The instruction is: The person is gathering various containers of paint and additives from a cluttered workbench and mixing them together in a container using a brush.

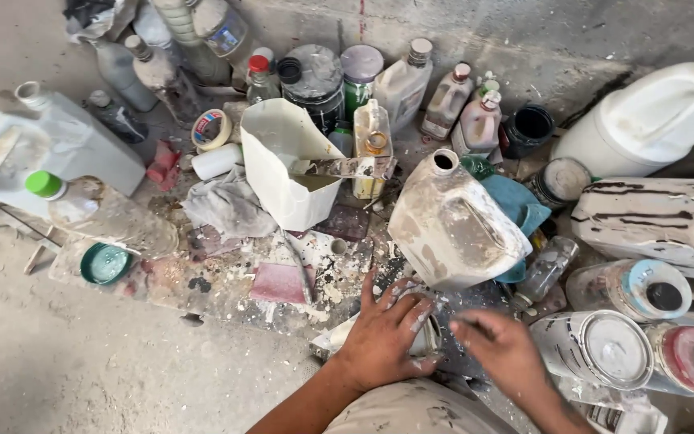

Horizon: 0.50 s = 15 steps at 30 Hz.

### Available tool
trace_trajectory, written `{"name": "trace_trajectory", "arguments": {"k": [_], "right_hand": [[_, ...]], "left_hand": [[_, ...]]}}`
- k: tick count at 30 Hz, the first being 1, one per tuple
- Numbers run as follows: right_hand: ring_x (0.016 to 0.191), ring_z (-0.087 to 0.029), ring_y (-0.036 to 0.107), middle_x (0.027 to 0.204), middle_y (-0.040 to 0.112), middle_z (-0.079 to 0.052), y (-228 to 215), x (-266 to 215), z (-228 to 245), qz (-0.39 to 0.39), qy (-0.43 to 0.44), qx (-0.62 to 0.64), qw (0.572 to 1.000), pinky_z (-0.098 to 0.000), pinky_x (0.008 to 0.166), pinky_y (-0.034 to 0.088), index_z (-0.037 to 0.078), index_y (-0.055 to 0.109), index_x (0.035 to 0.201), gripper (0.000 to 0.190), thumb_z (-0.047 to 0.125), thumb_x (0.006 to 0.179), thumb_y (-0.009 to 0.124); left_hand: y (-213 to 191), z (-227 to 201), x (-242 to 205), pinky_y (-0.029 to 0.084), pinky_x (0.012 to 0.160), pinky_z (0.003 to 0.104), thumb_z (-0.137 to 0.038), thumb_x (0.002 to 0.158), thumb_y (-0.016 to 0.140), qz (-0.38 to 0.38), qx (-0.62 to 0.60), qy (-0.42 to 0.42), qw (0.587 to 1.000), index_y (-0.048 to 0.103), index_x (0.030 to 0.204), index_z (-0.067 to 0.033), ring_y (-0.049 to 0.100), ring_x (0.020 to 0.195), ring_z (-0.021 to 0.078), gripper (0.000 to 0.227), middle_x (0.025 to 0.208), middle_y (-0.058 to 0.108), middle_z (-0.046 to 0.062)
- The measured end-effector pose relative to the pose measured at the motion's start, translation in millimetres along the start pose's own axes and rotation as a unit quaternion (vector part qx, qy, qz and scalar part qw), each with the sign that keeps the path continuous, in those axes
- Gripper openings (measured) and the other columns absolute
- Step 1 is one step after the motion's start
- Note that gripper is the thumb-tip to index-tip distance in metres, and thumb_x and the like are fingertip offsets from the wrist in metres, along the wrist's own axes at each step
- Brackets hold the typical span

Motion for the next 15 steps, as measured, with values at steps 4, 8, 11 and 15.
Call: {"name": "trace_trajectory", "arguments": {"k": [4,8,11,15], "right_hand": [[0.069,-0.013,0.057,0.077,0.07,-0.005,20.8,2.1,-38.5,0.038,0.026,0.15,0.988,-0.0286,0.059,0.045,0.0,0.084,0.091,0.018,0.018,0.089,0.081],[0.057,-0.015,0.053,0.064,0.064,-0.007,34.0,5.6,-47.4,0.063,0.061,0.21,0.974,-0.0301,0.052,0.042,0.0,0.079,0.081,0.017,0.014,0.091,0.08],[0.047,-0.015,0.048,0.055,0.061,-0.009,36.8,8.3,-49.3,0.074,0.062,0.221,0.971,-0.0296,0.047,0.035,-0.001,0.077,0.075,0.02,0.009,0.091,0.081],[0.05,-0.014,0.042,0.055,0.06,-0.006,31.9,4.3,-38.4,0.076,0.091,0.154,0.981,-0.0287,0.05,0.029,0.0,0.084,0.075,0.018,0.008,0.091,0.082]], "left_hand": [[0.4,0.8,-0.2,0.01,0.115,0.078,-0.051,0.081,0.072,-0.006,-0.011,0.011,1.0,0.051,0.137,-0.0057,0.047,0.135,0.0449,0.075,0.128,0.062,0.016],[-4.7,-3.2,2.5,0.013,0.115,0.077,-0.048,0.084,0.071,-0.031,-0.003,0.02,0.999,0.053,0.133,-0.0055,0.052,0.13,0.0455,0.068,0.121,0.064,0.017],[-4.3,-3.0,2.8,0.012,0.115,0.078,-0.051,0.083,0.072,-0.021,0.008,0.027,0.999,0.053,0.135,-0.0054,0.052,0.129,0.0444,0.071,0.121,0.062,0.016],[-1.4,-0.2,1.1,0.012,0.114,0.078,-0.057,0.081,0.074,-0.003,0.016,0.025,1.0,0.052,0.138,-0.0064,0.049,0.131,0.0443,0.079,0.125,0.061,0.016]]}}
Point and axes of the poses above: each hand's wrist, its own x-axis towards the middle knuckle, its own y-axis out of the palm, z = x × y, the point moved 6 cm from there along x, towards the middle knuckle
